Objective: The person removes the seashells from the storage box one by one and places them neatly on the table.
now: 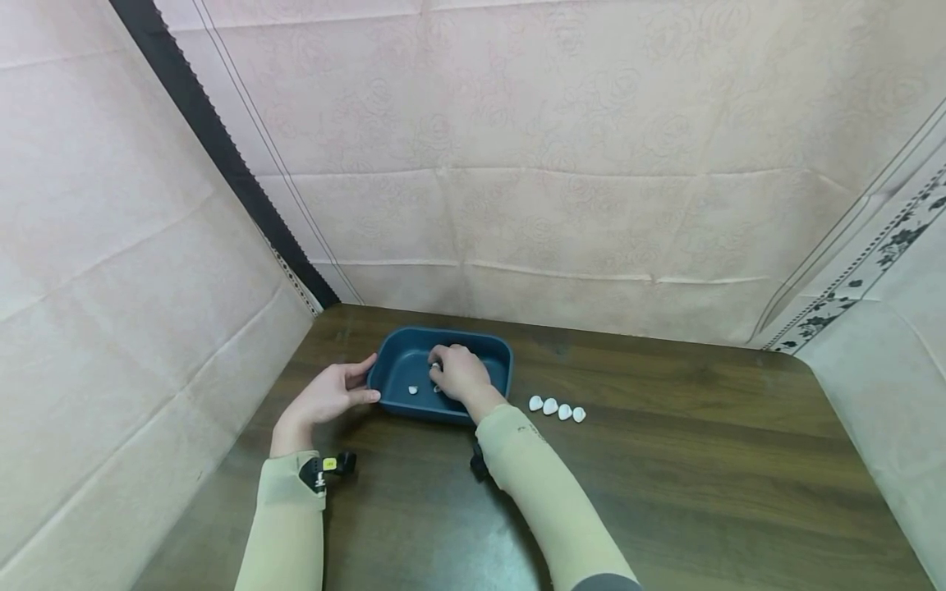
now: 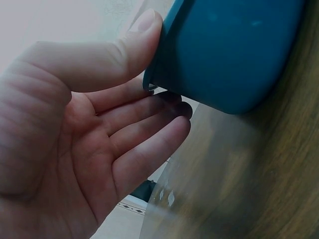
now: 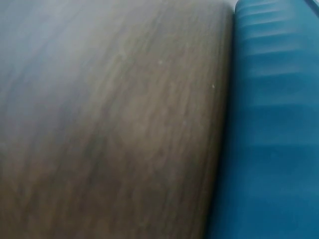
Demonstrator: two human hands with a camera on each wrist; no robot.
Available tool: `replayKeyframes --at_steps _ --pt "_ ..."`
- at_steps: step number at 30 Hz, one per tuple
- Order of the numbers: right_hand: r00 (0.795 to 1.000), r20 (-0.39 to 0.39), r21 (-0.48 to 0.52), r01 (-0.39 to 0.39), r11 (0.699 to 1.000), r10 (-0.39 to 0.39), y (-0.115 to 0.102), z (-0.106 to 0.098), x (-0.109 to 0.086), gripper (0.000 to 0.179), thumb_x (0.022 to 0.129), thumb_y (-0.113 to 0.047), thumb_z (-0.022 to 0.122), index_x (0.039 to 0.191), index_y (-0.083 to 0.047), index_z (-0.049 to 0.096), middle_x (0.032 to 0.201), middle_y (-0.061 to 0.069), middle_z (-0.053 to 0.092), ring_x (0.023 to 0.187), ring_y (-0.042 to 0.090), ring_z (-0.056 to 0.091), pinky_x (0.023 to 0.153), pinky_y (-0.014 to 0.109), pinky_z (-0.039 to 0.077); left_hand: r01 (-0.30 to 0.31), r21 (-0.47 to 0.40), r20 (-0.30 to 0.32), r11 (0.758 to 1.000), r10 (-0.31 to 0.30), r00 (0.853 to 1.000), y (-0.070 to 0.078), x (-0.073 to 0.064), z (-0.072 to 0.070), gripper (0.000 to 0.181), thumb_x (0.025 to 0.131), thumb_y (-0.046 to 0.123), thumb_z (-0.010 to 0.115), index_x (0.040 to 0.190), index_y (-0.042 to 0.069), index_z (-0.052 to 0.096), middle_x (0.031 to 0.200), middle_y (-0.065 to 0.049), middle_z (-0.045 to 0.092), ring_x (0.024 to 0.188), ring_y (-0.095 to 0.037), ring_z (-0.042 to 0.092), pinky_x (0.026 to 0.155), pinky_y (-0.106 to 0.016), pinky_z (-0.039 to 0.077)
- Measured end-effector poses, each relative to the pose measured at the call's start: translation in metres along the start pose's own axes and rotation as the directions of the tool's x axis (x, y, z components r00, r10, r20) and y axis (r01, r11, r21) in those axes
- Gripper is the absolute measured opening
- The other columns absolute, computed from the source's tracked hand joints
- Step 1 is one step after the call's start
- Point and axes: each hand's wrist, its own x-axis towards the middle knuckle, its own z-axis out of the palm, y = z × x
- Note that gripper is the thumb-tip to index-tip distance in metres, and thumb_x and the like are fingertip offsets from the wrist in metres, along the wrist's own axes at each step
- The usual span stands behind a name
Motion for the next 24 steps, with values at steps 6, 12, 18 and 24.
replayKeyframes --at_steps 6,12,18,24 --pt "1.0 -0.001 -0.011 -0.005 1.0 0.005 -0.0001 -0.0001 0.0008 0.026 0.108 -0.025 0.063 0.132 -0.023 0.074 0.12 0.003 0.069 0.099 0.021 0.06 0.096 0.041 0.058 0.004 0.008 0.0 1.0 -0.004 1.0 0.0004 -0.0004 0.0003 0.074 0.101 0.017 0.077 0.165 0.01 0.04 0.16 -0.016 0.051 0.139 -0.035 0.059 0.113 -0.054 0.047" --pt "1.0 -0.001 -0.005 -0.015 1.0 0.015 0.0002 0.0003 0.0006 0.026 0.108 -0.026 0.064 0.132 -0.019 0.073 0.119 0.004 0.07 0.097 0.02 0.062 0.095 0.04 0.058 0.001 0.011 -0.003 1.0 0.0 1.0 0.0011 0.0002 0.0007 0.074 0.101 0.017 0.077 0.165 0.009 0.041 0.162 -0.014 0.049 0.139 -0.035 0.059 0.113 -0.054 0.048" --pt "1.0 -0.005 -0.004 -0.027 1.0 0.027 -0.0001 -0.0001 0.0002 0.025 0.106 -0.028 0.068 0.127 -0.014 0.072 0.112 0.003 0.07 0.092 0.018 0.064 0.093 0.038 0.059 0.006 0.01 -0.003 1.0 -0.006 1.0 0.0018 -0.0001 0.0007 0.074 0.101 0.017 0.077 0.165 0.009 0.041 0.162 -0.014 0.049 0.139 -0.036 0.059 0.112 -0.055 0.048" --pt "1.0 0.004 0.026 -0.028 0.999 0.028 -0.0005 -0.0018 0.0 0.024 0.104 -0.027 0.072 0.123 -0.013 0.072 0.108 0.003 0.071 0.088 0.017 0.065 0.089 0.037 0.06 0.008 0.015 -0.009 1.0 -0.008 1.0 0.0024 -0.0002 0.0007 0.074 0.101 0.018 0.078 0.165 0.01 0.041 0.161 -0.016 0.05 0.139 -0.036 0.059 0.113 -0.055 0.048"
